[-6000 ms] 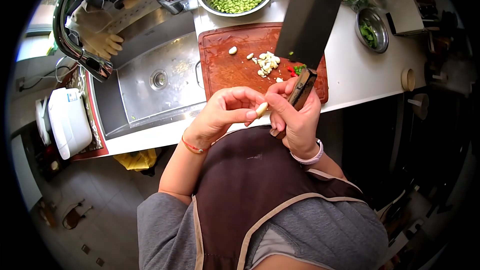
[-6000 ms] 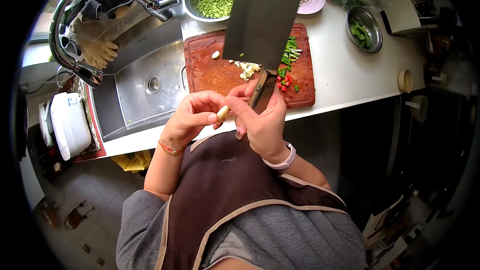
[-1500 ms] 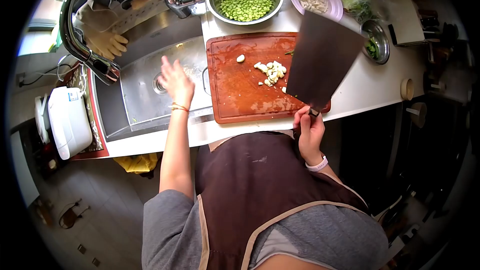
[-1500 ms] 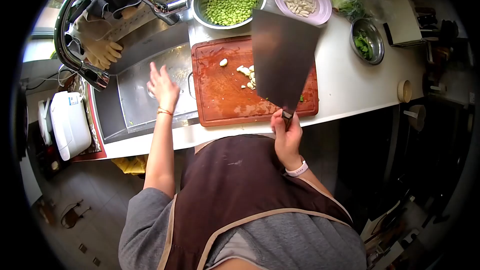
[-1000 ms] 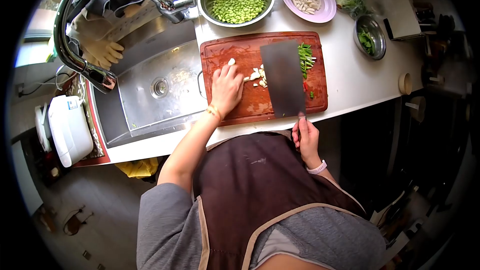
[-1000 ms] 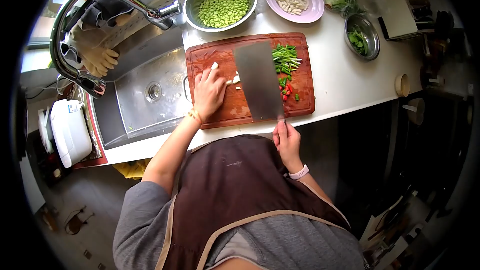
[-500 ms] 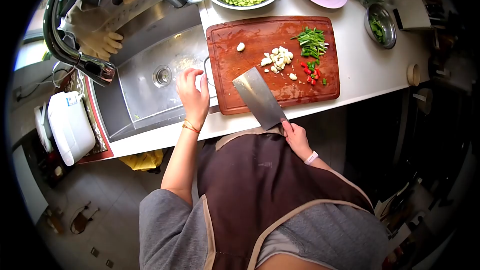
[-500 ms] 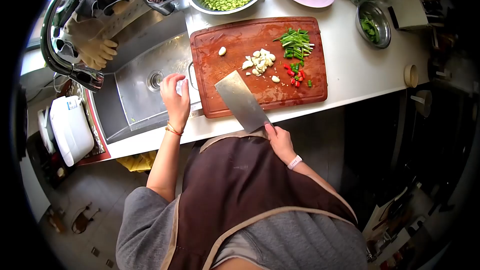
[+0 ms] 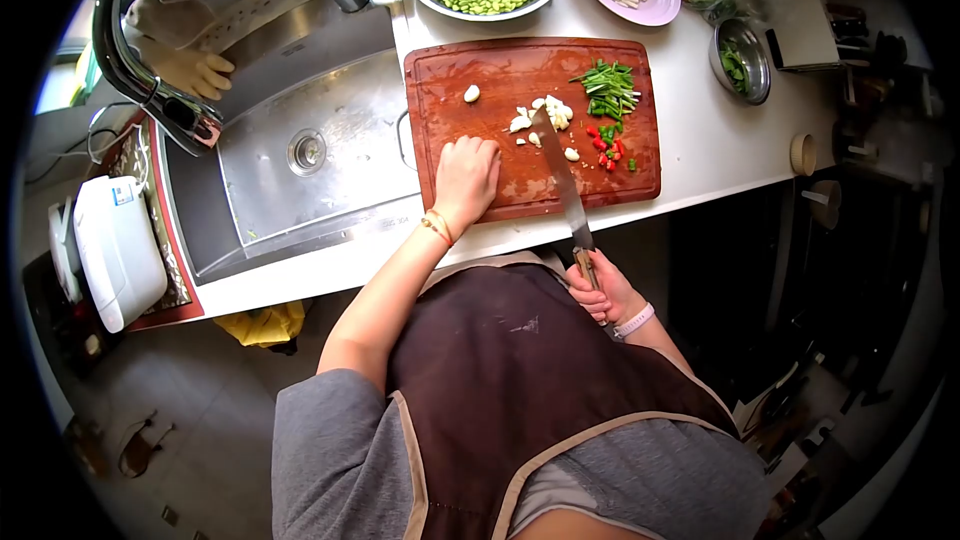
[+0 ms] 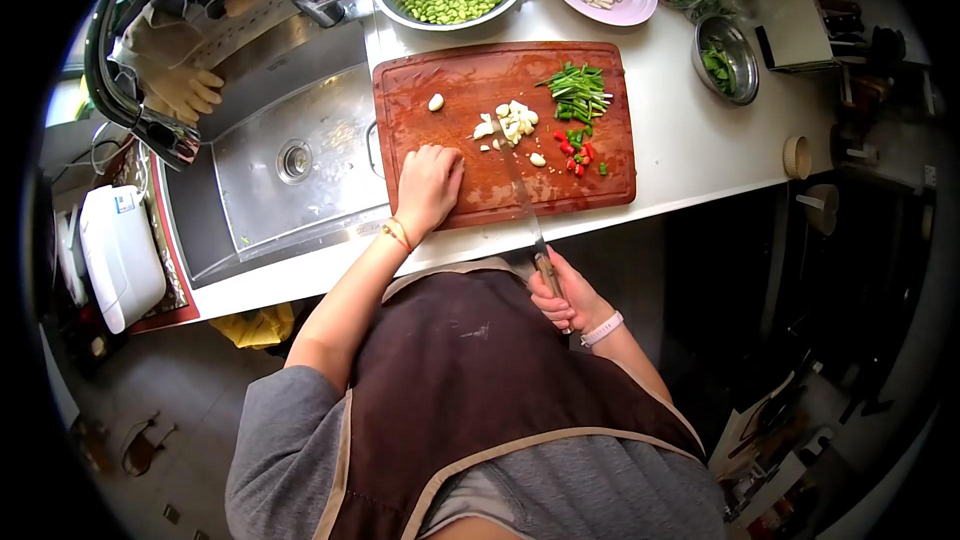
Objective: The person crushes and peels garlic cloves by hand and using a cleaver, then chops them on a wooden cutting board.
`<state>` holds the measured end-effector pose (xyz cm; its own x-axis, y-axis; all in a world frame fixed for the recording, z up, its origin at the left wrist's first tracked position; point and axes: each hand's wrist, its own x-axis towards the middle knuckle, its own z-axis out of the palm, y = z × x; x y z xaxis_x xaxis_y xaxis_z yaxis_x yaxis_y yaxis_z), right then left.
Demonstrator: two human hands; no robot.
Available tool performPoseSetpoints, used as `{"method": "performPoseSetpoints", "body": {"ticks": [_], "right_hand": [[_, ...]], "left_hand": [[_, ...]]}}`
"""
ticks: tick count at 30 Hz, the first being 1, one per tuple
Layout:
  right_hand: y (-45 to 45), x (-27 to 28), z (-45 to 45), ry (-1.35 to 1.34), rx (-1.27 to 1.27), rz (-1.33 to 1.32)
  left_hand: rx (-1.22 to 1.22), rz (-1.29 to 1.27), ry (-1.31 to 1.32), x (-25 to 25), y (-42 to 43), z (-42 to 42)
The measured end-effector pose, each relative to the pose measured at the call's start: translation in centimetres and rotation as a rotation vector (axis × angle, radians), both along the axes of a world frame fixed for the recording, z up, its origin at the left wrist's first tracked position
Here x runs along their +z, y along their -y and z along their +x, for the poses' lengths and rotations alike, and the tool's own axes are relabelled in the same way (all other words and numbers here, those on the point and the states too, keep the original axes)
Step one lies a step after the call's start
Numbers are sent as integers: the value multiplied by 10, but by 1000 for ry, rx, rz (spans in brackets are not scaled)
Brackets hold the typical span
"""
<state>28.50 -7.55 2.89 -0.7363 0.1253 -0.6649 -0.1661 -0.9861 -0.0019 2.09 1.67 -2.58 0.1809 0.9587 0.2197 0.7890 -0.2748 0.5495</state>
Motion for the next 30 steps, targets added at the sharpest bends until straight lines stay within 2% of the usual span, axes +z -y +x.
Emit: {"method": "performPoseSetpoints", "body": {"ticks": [4,6,7,8,10,12,14,16,19,21,24,25,26,28,29,30], "right_hand": [[-3,4,7,4,-75,34],[-6,6,11,-1,-93,48],[-8,6,12,24,-117,56],[-9,6,14,49,-141,65],[-11,5,17,55,-148,105],[-12,5,17,196,-135,193],[-12,4,15,204,-134,229],[-14,11,5,440,-62,352],[-11,9,-15,651,-38,514],[-4,7,-30,759,-40,680],[7,2,-43,696,-173,1071],[8,0,-48,727,-180,1144],[11,-13,-50,729,-183,1146],[23,-59,-46,989,153,923],[23,-67,-45,1040,160,1055],[25,-73,-42,1023,117,983]], "left_hand": [[-24,6,75,7,-25,14],[76,99,253,15,-39,18],[167,117,225,8,-45,11],[253,125,87,10,-51,3],[256,114,16,9,-58,-12],[185,122,11,-5,-55,-24],[79,93,39,-5,-44,-25],[19,83,29,6,-21,-17],[-3,-20,74,12,13,-13],[184,-98,290,12,31,-17],[360,46,327,13,47,-37],[470,-86,454,21,52,-40],[473,-17,433,22,53,-46],[479,-14,438,24,56,-58],[490,-38,441,24,58,-63],[495,-33,447,22,58,-68]]}}
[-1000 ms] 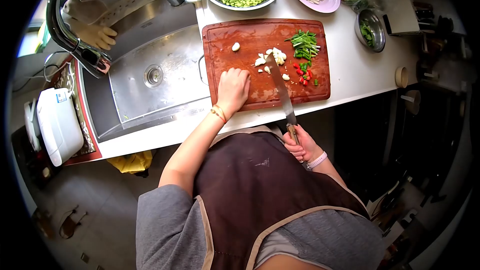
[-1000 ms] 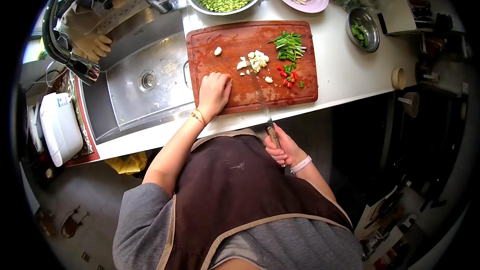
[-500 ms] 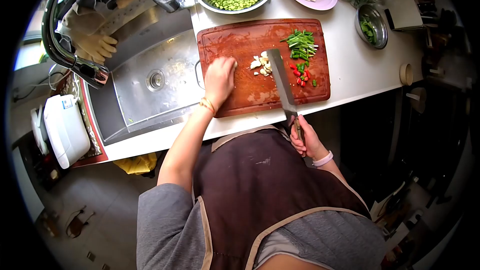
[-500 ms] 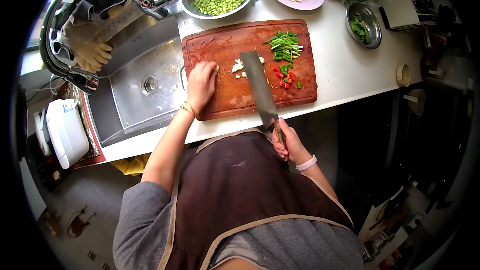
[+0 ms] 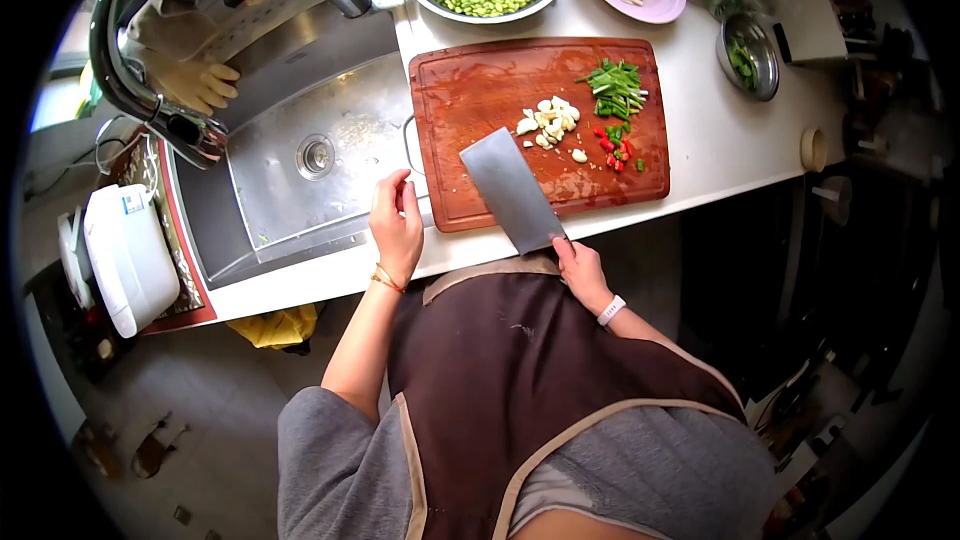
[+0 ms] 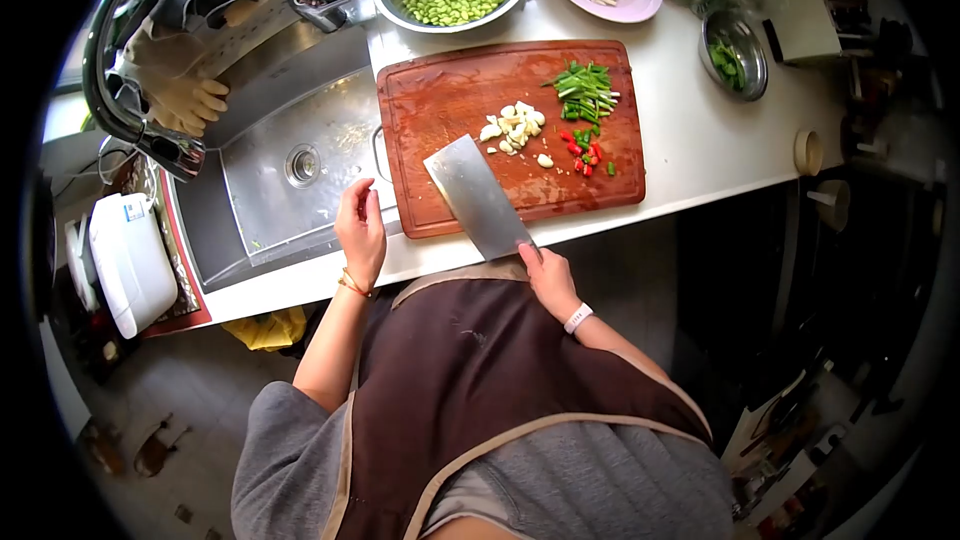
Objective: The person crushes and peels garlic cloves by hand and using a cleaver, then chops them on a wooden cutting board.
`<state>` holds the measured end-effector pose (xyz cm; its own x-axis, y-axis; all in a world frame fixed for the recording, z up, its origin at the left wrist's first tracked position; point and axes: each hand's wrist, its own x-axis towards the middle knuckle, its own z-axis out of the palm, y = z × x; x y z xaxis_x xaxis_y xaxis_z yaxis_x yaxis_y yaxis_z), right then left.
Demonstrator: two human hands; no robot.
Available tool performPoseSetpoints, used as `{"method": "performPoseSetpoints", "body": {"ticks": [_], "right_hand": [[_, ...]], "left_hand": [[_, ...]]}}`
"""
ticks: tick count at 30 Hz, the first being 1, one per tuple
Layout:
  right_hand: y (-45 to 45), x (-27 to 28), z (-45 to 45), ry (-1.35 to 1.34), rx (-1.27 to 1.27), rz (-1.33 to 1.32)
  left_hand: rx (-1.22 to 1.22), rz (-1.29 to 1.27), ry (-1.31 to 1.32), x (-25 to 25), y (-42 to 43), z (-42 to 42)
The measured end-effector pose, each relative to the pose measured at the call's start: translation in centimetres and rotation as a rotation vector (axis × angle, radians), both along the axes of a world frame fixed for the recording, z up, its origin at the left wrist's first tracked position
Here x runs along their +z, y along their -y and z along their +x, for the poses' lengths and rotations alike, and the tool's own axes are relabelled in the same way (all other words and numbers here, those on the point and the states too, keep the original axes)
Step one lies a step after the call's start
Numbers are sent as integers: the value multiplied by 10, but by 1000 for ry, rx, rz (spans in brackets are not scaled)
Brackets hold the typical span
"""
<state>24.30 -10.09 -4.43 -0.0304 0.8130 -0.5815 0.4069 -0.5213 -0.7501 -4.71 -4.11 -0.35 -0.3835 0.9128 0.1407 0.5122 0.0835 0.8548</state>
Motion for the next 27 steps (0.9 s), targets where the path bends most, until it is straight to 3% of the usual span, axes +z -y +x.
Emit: {"method": "performPoseSetpoints", "body": {"ticks": [2,4,8,16,21,27], "right_hand": [[-8,15,-2,-12,7,-113],[-21,37,3,-242,-43,-434],[-29,61,14,-946,-111,-872],[-28,80,31,-1299,-50,-980],[-25,96,37,-1445,0,-1051],[-28,100,43,-1582,96,-1122]], "left_hand": [[-20,-7,-39,-3,1,-8],[-20,-5,-21,-5,-7,-5],[-209,7,-46,-7,-17,17],[-385,96,10,10,-52,65],[-434,247,198,77,-66,84],[-449,357,101,114,-77,103]]}}
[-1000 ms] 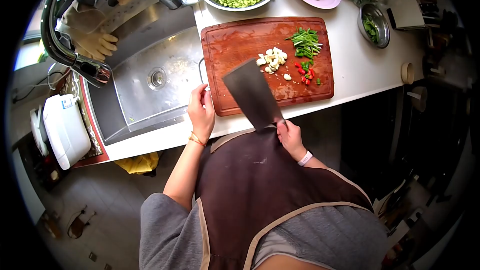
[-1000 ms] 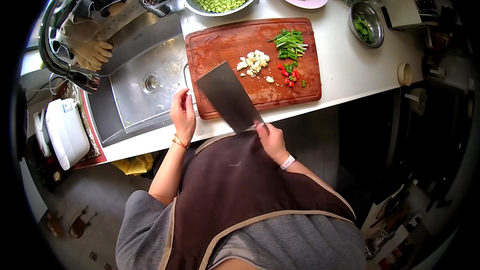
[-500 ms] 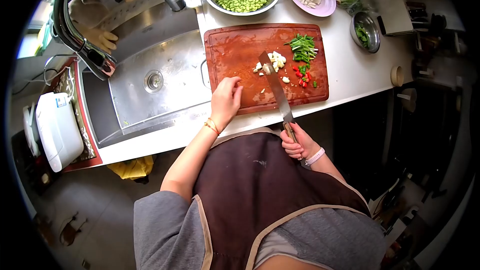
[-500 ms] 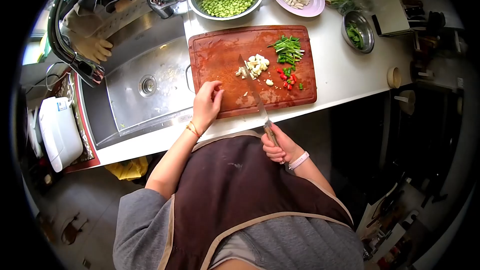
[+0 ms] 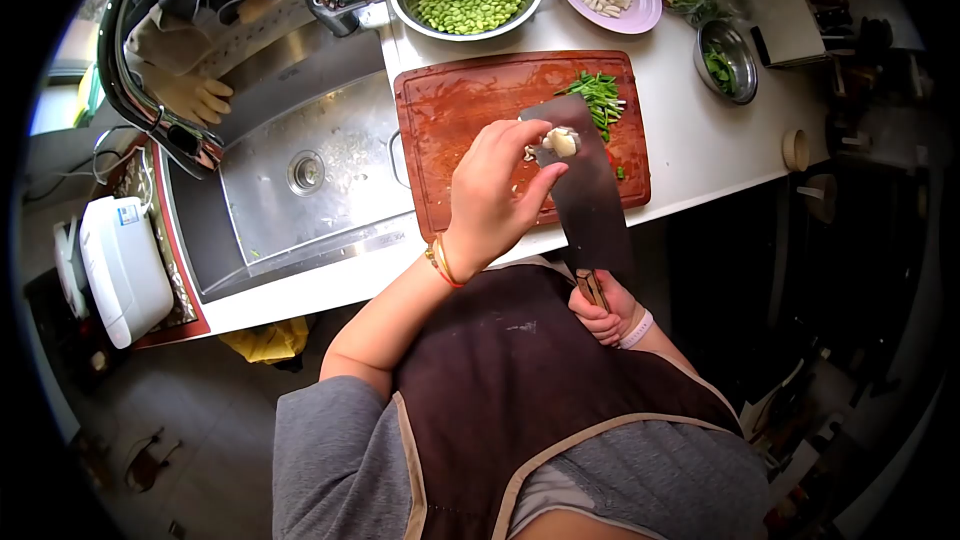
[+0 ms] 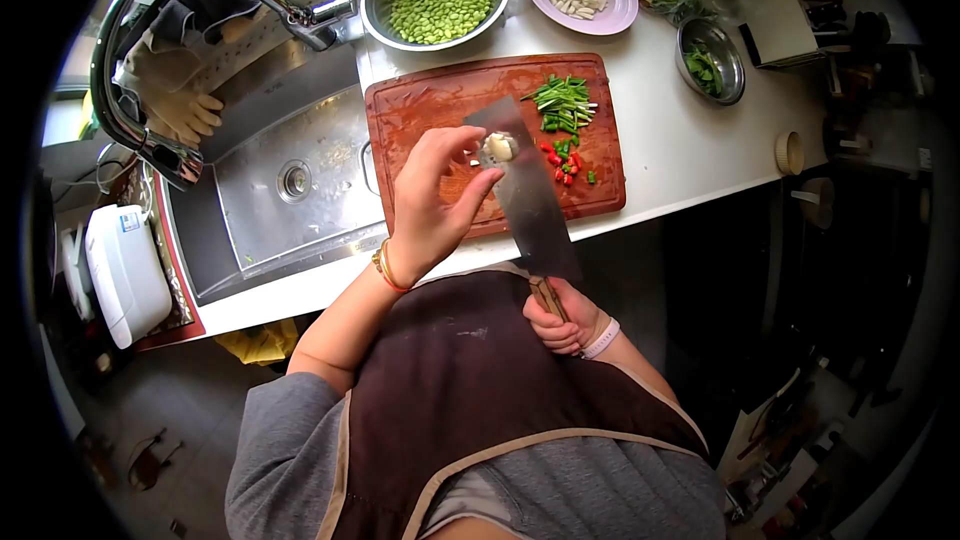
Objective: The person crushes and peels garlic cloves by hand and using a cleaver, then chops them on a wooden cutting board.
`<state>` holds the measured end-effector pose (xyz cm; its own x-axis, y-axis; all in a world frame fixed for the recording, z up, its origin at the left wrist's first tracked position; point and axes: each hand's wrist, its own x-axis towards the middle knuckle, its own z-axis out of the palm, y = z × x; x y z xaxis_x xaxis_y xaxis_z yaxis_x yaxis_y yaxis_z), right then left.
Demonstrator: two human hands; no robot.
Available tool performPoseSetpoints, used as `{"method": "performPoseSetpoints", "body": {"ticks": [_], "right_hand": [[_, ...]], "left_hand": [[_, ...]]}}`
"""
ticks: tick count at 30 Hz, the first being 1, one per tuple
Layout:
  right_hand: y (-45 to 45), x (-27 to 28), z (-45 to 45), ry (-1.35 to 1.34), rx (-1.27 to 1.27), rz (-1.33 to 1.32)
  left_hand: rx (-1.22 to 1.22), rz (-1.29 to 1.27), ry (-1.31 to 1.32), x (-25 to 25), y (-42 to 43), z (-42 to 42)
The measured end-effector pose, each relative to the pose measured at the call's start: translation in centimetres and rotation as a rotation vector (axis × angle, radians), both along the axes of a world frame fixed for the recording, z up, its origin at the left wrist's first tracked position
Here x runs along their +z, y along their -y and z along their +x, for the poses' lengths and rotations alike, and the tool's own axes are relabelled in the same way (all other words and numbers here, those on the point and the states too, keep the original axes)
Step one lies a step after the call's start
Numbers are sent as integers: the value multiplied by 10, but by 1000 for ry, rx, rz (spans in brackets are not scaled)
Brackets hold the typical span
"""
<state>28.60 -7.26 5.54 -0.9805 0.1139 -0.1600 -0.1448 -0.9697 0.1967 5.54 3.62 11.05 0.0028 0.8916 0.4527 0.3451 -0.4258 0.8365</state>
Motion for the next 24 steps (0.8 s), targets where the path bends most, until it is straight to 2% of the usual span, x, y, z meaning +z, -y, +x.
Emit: {"method": "performPoseSetpoints", "body": {"ticks": [5,7,9,10,13,21,23,24], "right_hand": [[-6,2,9,59,45,19],[-7,2,11,59,37,40],[-10,3,13,51,44,44],[-11,4,14,45,50,48],[-14,3,18,50,16,61],[-33,7,14,29,-107,71],[-43,30,2,595,-229,488],[-48,43,-8,720,-327,470]], "left_hand": [[7,-17,-112,5,-4,3],[-66,-236,55,13,-2,1],[-226,-655,812,22,3,-4],[-353,-756,970,29,1,-14],[-512,-796,1146,48,7,-27],[-461,-696,1006,70,17,-38],[-408,-629,876,72,21,-39],[-424,-609,844,72,22,-39]]}}
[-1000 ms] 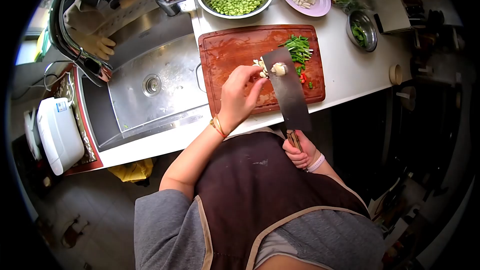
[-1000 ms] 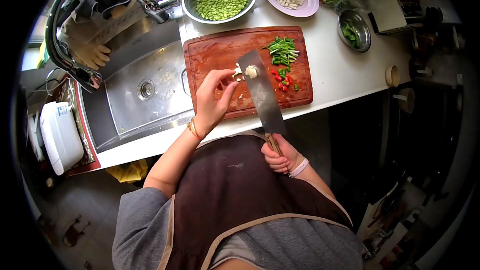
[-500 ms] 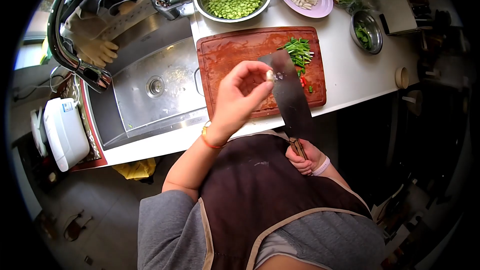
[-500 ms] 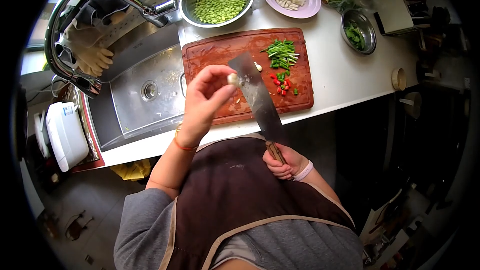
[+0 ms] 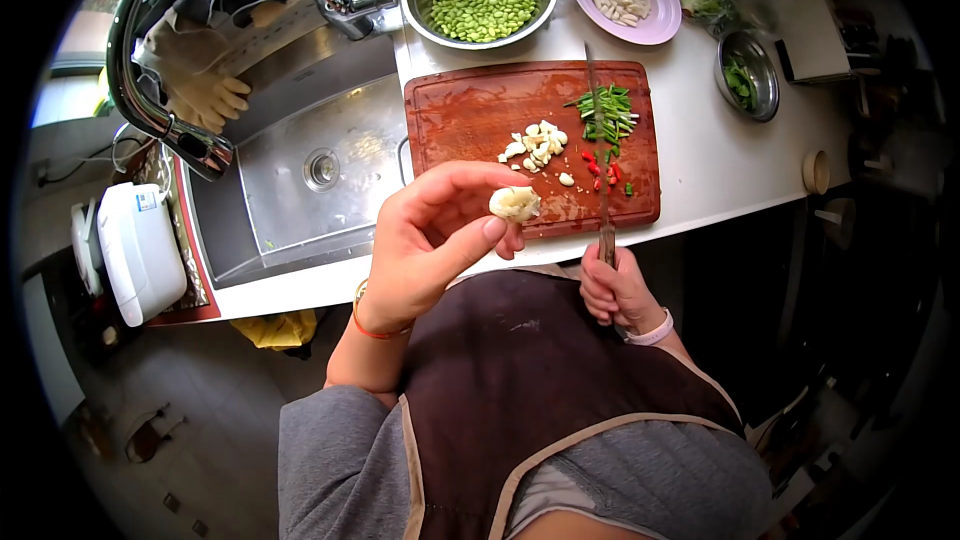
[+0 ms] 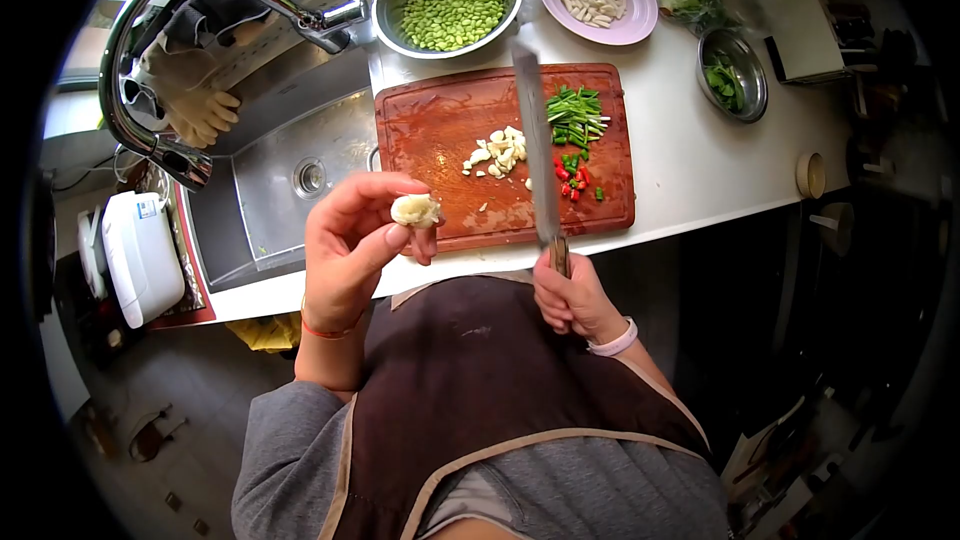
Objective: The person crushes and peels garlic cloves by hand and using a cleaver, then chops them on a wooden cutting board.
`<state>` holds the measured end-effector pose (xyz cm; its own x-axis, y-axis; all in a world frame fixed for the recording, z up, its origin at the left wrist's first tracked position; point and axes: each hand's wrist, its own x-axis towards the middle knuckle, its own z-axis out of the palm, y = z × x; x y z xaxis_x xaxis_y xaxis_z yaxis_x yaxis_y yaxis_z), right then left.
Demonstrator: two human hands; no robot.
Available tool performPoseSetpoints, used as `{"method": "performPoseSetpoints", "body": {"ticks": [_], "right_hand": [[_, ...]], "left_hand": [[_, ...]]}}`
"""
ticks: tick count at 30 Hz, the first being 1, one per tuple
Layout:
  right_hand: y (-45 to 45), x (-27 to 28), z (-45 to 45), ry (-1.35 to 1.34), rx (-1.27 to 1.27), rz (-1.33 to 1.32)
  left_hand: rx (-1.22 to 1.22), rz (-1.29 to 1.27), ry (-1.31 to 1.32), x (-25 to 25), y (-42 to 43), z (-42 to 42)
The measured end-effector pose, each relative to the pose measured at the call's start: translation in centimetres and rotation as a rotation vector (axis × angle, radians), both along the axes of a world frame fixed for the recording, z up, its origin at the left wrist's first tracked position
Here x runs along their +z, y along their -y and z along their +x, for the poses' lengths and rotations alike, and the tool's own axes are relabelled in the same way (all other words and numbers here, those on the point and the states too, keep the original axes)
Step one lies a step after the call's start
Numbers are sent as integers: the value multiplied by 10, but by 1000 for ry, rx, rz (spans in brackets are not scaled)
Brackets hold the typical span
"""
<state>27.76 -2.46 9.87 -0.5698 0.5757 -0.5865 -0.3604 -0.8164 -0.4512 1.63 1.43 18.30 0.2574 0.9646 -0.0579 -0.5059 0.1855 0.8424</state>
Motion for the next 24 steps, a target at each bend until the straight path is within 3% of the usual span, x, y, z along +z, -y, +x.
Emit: {"method": "performPoseSetpoints", "body": {"ticks": [3,7,11,15,24], "right_hand": [[-13,20,-34,202,-198,140],[-25,47,-70,118,-384,218],[-34,53,-84,22,-387,291],[-36,55,-85,102,-275,349],[-33,63,-89,138,-328,414]], "left_hand": [[24,-38,-120,4,7,4],[39,-65,-105,-1,11,9],[18,-83,-161,-6,15,9],[23,-77,-274,-10,18,10],[167,-9,-481,-2,21,9]]}}
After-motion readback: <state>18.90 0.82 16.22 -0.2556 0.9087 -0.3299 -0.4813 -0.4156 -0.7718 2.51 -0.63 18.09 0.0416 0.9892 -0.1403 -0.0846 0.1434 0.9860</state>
